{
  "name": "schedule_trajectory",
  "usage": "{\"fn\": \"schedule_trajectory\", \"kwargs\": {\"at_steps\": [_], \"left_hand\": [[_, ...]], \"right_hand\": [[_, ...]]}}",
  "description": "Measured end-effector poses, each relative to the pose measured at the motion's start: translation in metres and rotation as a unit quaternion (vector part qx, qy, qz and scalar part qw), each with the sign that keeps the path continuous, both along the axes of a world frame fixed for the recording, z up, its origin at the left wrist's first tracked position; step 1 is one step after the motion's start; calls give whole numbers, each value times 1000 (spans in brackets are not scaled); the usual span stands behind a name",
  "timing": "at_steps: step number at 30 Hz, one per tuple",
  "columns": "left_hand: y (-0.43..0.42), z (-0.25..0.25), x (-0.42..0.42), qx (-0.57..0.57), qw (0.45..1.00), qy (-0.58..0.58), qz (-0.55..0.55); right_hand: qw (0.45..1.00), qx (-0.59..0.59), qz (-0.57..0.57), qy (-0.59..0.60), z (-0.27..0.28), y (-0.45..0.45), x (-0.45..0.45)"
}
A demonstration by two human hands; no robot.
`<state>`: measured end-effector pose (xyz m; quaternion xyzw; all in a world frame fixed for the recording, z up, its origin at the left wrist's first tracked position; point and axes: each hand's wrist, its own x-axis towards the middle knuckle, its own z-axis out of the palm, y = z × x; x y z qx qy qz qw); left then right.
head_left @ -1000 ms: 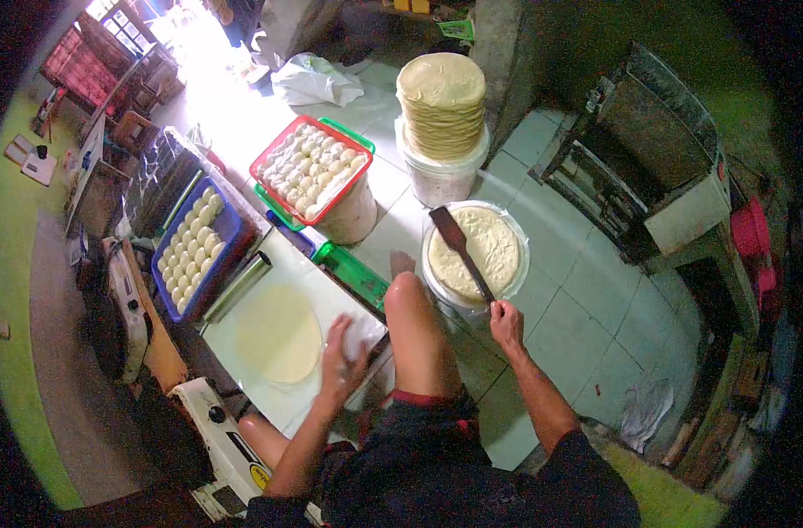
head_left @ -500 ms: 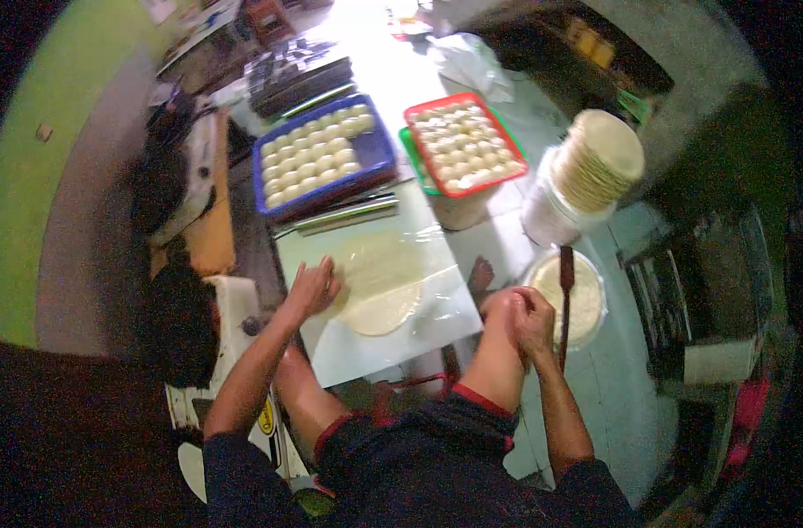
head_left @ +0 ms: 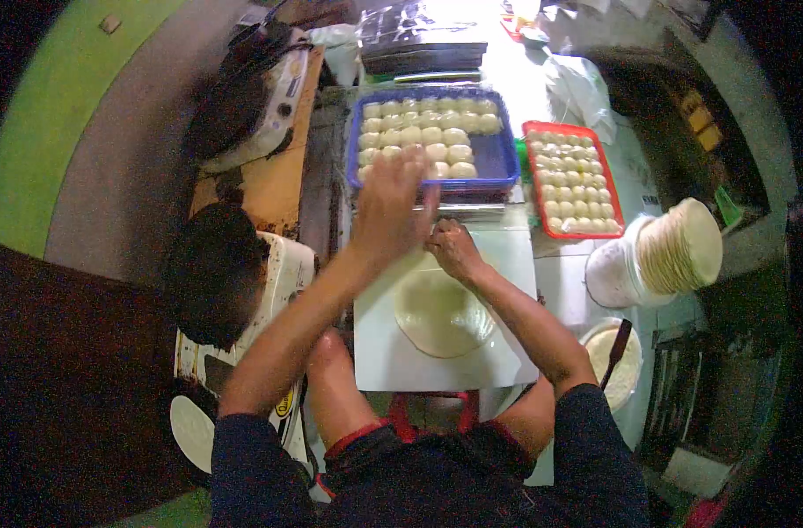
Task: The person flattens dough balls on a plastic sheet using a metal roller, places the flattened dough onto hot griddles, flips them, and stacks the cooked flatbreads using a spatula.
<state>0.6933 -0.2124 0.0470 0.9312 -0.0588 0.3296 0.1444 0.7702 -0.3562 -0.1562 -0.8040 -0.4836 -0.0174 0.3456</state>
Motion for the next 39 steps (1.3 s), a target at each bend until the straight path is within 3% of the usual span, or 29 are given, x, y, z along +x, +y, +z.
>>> {"fn": "schedule_trajectory", "kwargs": {"at_steps": [2,4,6,9,10,14,15,18,19,20,21,22,24,26,27,29,32,33,34,35,36,37,39], "left_hand": [[-7,-60,-41,-140,984,98,-42],[-8,-122,-78,-169,967,189,20],[-10,-168,-97,-207,956,193,83],[-8,-199,-96,-182,950,193,166],[-5,-201,-96,-174,956,184,147],[3,-210,-97,-175,967,170,78],[-1,-210,-100,-182,966,171,70],[-22,-212,-109,-249,951,174,53],[-31,-212,-111,-278,943,174,48],[-40,-212,-111,-307,935,172,42],[-54,-189,-109,-469,857,200,80],[-55,-190,-106,-455,857,210,123],[-52,-202,-102,-430,849,225,209],[-49,-223,-102,-454,847,235,149],[-46,-246,-107,-475,831,268,113],[-48,-266,-113,-538,775,325,67],[-55,-205,-130,-751,481,451,-38],[-51,-214,-142,-745,452,482,-91],[-53,-190,-146,-709,442,550,-16],[-54,-170,-152,-724,389,569,6],[-53,-155,-162,-738,335,585,27],[-46,-133,-174,-717,369,590,36],[-17,-113,-197,-754,347,558,25]], "right_hand": [[999,1,38,-13,-1,7,4],[991,6,129,-20,-5,7,12],[976,17,197,-86,-17,7,21],[948,58,308,-46,-19,5,33],[938,62,340,-27,-15,5,35],[900,-254,324,142,53,-5,55],[885,-287,351,106,38,-5,72],[736,-474,477,78,41,12,99],[715,-462,502,152,37,12,107],[703,-414,488,312,27,5,110],[670,-353,459,464,0,-6,112],[620,-282,419,601,-13,-16,110],[613,-226,343,675,18,-41,88],[706,-300,397,504,36,-49,79],[706,-280,402,511,40,-57,70],[653,-278,388,588,49,-67,56],[601,-318,372,632,70,-70,39],[574,-344,361,650,81,-67,32],[544,-371,349,667,91,-60,23],[605,-397,365,585,97,-52,14],[607,-404,380,569,115,-38,4],[609,-410,395,552,142,-22,-9],[638,-395,444,491,166,14,-30]]}}
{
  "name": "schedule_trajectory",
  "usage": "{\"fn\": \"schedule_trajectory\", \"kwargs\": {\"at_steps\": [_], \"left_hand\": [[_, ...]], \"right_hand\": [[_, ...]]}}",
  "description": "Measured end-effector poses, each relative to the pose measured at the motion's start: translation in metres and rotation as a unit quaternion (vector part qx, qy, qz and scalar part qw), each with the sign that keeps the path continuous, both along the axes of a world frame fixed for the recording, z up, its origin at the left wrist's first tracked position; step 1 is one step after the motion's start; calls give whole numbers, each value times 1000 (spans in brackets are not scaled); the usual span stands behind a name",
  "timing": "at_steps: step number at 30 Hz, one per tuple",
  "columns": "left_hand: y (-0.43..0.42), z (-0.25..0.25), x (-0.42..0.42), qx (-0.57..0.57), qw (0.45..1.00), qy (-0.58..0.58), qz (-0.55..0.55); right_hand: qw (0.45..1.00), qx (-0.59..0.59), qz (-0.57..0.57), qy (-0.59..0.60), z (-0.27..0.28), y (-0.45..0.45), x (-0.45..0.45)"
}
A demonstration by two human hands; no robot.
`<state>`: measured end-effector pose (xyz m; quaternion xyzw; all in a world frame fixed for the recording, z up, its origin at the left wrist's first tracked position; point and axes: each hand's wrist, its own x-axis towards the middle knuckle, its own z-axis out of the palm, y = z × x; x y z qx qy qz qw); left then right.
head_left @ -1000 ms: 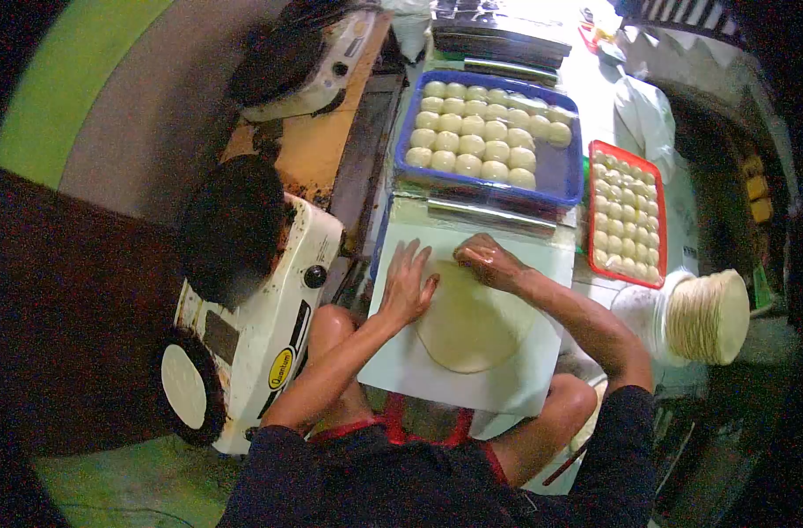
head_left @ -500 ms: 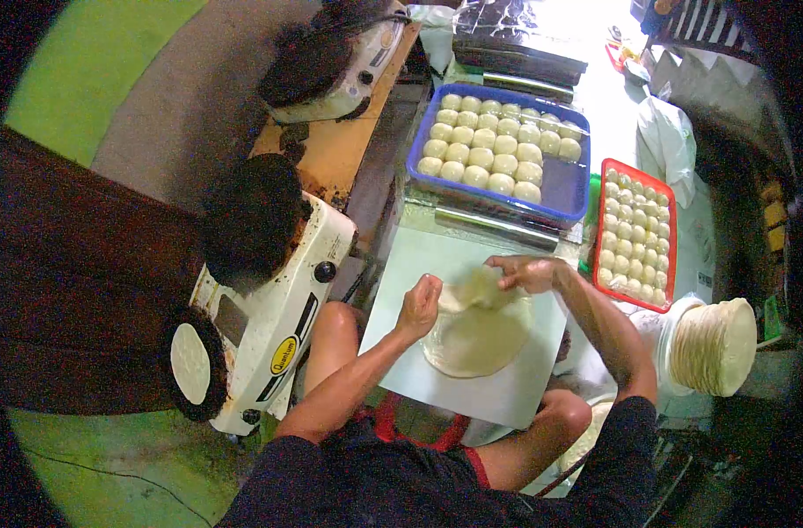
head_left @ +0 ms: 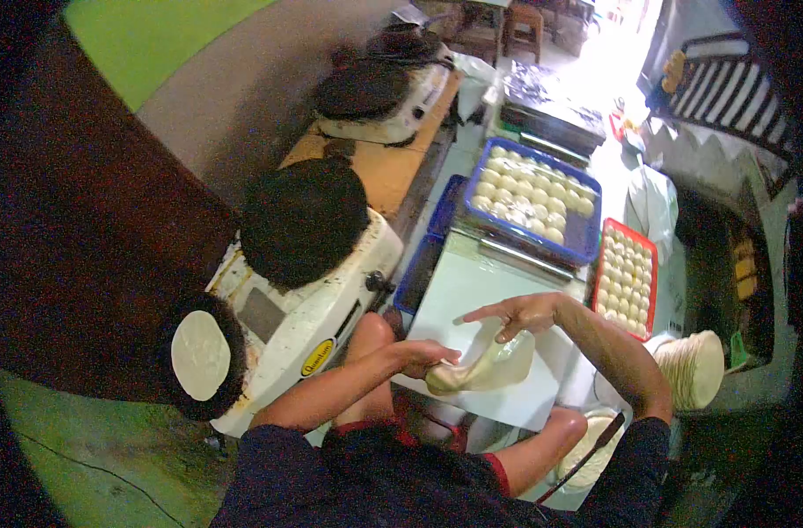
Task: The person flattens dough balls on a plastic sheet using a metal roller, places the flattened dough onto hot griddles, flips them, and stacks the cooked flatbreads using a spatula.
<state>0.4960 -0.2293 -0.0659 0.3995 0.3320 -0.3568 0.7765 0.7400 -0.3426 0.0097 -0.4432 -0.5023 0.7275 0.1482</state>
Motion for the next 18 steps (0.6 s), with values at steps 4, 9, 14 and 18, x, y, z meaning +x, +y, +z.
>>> {"fn": "schedule_trajectory", "kwargs": {"at_steps": [4,9,14,18], "left_hand": [[109,38,-56,111,972,-197,61],[285,173,-106,436,860,-228,136],[360,241,-147,635,701,-299,128],[357,170,-166,737,623,-258,45]], "right_hand": [[999,35,-1,-3,48,104,-33],[988,131,-77,-16,149,243,-68],[947,304,-87,-64,169,344,-83],[789,575,-25,-216,97,368,-100]]}}
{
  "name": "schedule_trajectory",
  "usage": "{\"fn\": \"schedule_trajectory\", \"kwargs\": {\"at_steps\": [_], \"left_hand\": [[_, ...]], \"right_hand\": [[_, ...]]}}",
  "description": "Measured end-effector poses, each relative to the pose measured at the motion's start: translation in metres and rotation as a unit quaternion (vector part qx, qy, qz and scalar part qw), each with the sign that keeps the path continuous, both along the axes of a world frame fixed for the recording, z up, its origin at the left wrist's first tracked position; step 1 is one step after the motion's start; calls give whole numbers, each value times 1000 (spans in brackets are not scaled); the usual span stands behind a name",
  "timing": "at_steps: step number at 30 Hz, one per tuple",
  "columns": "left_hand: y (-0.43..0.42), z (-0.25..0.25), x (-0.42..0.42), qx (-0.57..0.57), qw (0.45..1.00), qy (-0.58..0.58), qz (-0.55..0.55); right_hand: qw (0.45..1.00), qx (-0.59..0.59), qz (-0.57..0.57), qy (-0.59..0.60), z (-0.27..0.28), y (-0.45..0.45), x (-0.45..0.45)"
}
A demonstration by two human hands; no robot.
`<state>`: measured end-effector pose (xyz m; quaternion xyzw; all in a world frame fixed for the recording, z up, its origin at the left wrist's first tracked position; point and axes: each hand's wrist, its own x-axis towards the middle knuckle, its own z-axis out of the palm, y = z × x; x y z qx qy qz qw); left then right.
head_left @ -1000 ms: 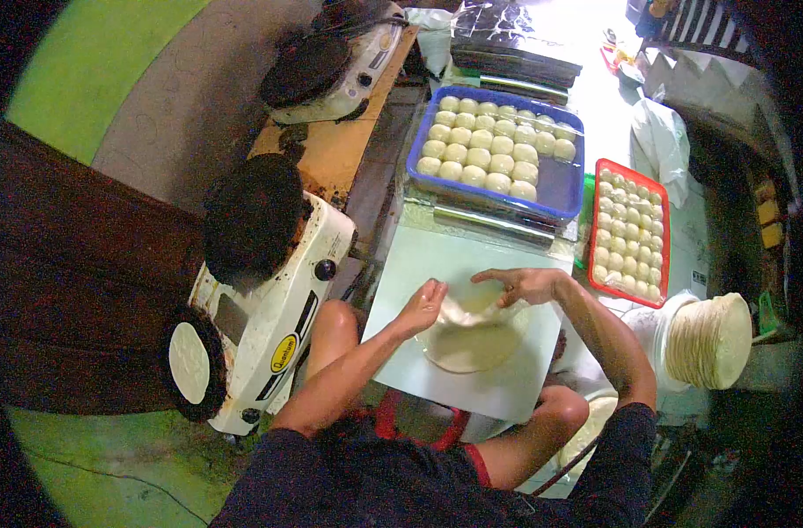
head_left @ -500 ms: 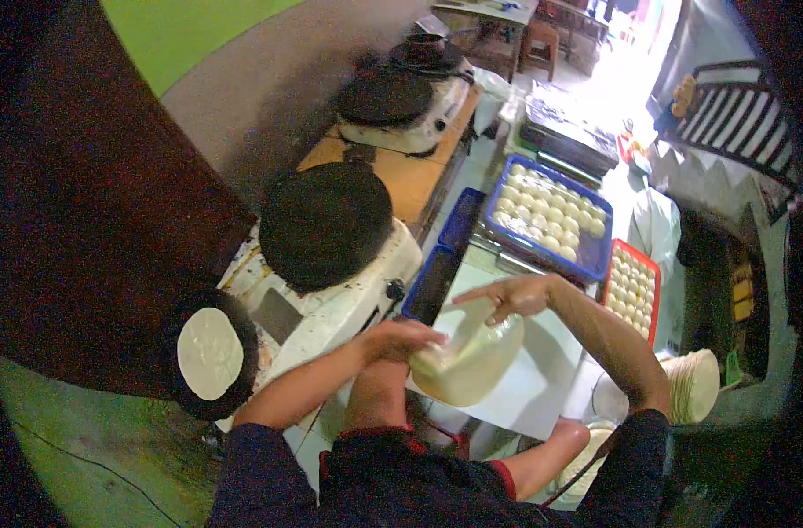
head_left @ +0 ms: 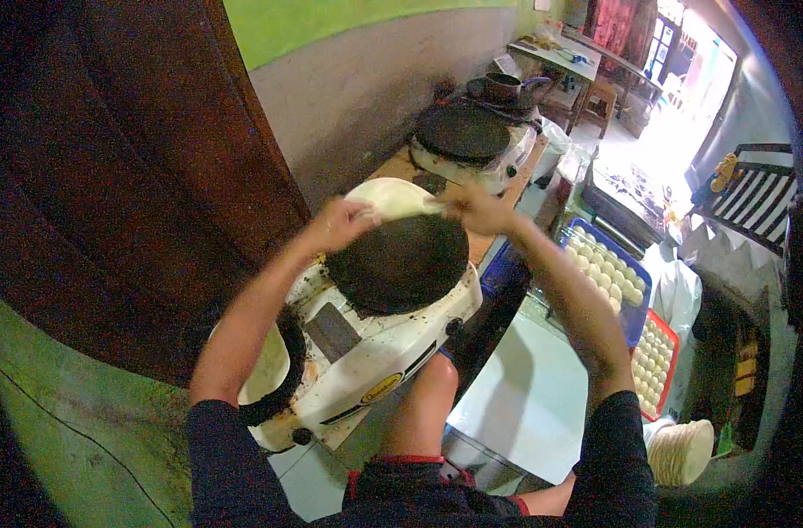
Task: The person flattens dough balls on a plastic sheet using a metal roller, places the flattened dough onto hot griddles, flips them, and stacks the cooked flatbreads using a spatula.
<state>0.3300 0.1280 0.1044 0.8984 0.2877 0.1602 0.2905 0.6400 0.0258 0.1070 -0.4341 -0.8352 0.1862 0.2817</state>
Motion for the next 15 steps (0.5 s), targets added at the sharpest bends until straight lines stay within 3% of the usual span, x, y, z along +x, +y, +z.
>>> {"fn": "schedule_trajectory", "kwargs": {"at_steps": [1,2,3,4,5,7,9,10,11,12,13,14,15], "left_hand": [[-6,-31,-6,-26,997,74,-19],[-13,-93,-16,65,996,49,-38],[-27,-106,-24,62,981,120,-137],[-46,-107,-28,109,958,210,-162],[-55,-116,-34,120,967,153,-163],[-52,-115,-30,111,987,85,-81],[-42,-119,-1,175,984,-14,-27],[-17,-148,18,265,963,40,-33],[-26,-129,40,112,992,35,46],[-17,-145,55,76,990,79,87],[-2,-167,65,39,984,122,126],[10,-169,70,70,977,163,120],[18,-167,74,116,975,133,133]], "right_hand": [[994,-64,-28,-79,-26,-7,-7],[978,-127,-56,-157,-58,-17,-16],[964,-80,-69,-243,-105,-27,-17],[965,-44,-40,-254,-124,-39,-15],[964,-6,-12,-264,-143,-50,-13],[978,-43,-83,-184,-134,-46,-21],[992,-68,-49,98,-150,-16,-46],[991,-77,-77,74,-162,5,-56],[989,-87,-105,48,-175,26,-65],[986,-98,-131,22,-188,47,-74],[961,-91,-189,-182,-166,46,-77],[953,-39,-214,-213,-177,59,-73],[948,-8,-219,-231,-173,64,-69]]}}
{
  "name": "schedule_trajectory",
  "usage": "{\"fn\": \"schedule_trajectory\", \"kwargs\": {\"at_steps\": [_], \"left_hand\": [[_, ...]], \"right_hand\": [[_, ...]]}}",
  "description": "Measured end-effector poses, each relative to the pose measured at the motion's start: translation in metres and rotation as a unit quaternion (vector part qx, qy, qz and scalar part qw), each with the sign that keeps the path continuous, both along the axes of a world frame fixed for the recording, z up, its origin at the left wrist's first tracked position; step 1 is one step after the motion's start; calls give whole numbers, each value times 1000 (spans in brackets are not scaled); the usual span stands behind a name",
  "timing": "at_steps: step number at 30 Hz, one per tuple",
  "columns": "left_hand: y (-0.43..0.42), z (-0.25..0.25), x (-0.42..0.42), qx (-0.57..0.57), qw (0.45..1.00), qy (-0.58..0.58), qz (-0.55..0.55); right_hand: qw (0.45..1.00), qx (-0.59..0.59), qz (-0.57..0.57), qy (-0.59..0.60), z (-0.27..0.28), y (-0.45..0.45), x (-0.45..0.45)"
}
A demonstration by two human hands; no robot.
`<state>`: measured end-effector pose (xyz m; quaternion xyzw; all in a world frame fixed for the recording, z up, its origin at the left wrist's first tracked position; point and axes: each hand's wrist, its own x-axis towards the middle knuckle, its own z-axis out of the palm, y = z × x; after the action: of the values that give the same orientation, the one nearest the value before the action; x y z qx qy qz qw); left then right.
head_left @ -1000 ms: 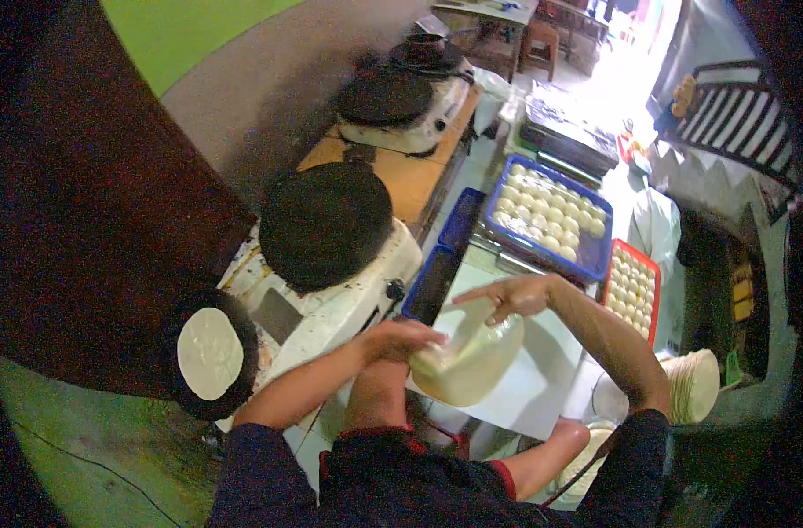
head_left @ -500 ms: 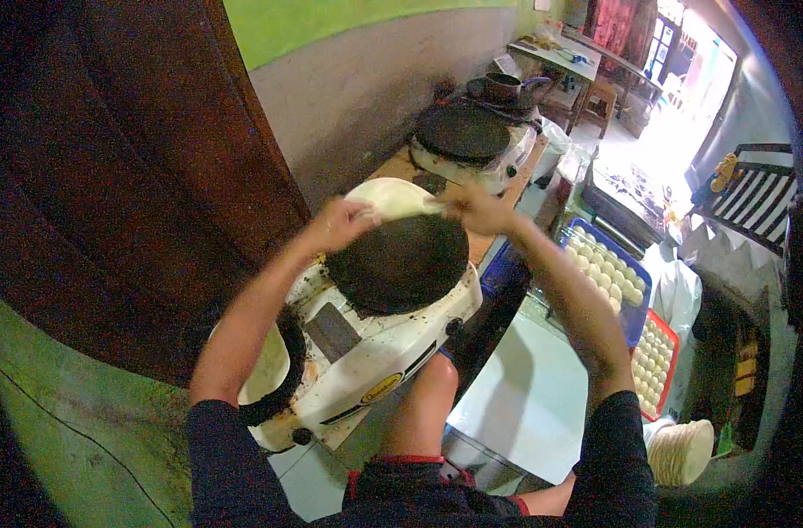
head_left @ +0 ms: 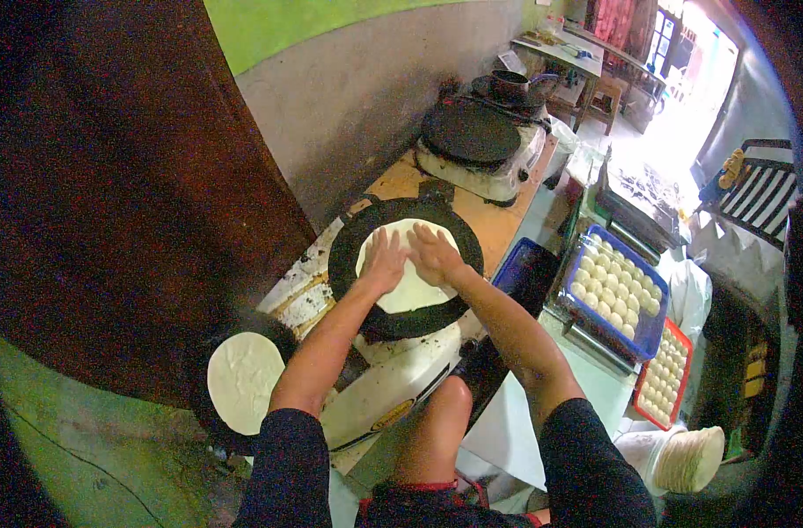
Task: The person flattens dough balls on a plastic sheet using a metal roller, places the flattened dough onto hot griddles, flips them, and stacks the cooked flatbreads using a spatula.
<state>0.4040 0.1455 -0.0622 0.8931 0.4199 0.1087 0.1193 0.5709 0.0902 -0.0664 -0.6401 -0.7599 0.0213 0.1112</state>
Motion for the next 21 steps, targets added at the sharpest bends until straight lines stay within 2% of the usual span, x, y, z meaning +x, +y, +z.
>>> {"fn": "schedule_trajectory", "kwargs": {"at_steps": [2,3,6,8,12,13,15,16,17,18,20,21], "left_hand": [[7,4,4,94,994,-46,5],[-9,25,0,102,994,-36,-23],[-60,14,-27,-20,993,-14,-118],[-83,25,-55,-55,986,38,-154],[-82,85,-63,-81,964,205,-147],[-75,77,-62,-38,985,119,-119],[-50,56,-59,4,972,192,-135],[-46,66,-52,27,963,228,-143],[-43,75,-41,-73,914,389,-92],[-53,91,-40,-45,921,376,-86],[-77,121,-43,4,932,354,-83],[-97,146,-42,41,933,346,-94]], "right_hand": [[998,45,1,-48,14,-1,4],[994,71,24,-81,25,-16,6],[995,26,86,-36,21,-81,10],[990,-80,113,-11,16,-121,11],[975,-204,85,27,87,-137,-13],[987,-122,89,49,74,-128,-20],[991,-38,95,86,29,-108,-33],[990,5,96,104,39,-107,-41],[976,-158,144,29,50,-109,-37],[965,-221,141,10,54,-115,-39],[967,-154,157,131,87,-167,-20],[968,-76,136,195,82,-200,-7]]}}
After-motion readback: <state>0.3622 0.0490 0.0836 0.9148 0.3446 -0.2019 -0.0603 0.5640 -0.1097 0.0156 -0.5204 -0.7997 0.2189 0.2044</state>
